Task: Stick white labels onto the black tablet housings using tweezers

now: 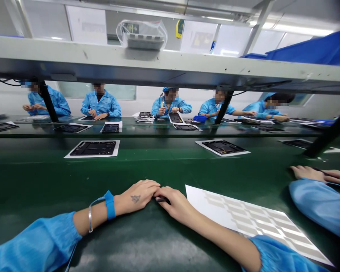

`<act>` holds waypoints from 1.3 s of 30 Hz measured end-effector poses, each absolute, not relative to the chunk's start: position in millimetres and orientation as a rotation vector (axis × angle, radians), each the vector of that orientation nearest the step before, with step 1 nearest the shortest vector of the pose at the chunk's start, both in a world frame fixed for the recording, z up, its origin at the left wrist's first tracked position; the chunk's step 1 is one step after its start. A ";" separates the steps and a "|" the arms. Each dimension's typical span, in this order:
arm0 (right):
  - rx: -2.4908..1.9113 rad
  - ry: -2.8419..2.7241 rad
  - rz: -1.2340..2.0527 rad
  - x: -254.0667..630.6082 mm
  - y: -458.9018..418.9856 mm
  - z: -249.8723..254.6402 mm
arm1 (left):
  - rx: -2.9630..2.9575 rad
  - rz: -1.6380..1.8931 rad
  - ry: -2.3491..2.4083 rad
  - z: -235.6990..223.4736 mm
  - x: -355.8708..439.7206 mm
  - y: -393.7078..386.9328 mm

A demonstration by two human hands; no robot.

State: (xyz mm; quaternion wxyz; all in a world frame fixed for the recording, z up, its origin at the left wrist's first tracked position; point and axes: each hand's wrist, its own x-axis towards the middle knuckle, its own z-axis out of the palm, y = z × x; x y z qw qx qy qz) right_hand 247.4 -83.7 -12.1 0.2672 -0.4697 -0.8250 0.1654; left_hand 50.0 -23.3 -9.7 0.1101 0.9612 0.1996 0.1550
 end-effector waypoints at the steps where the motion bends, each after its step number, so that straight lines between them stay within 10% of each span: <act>1: -1.277 -2.224 0.451 247.3 -83.7 -12.3 | 2.821 0.457 0.585 -9.0 50.0 -23.6; 39: -1.288 -2.203 0.533 248.5 -82.6 -13.6 | 2.809 0.446 0.605 -6.0 49.6 -26.3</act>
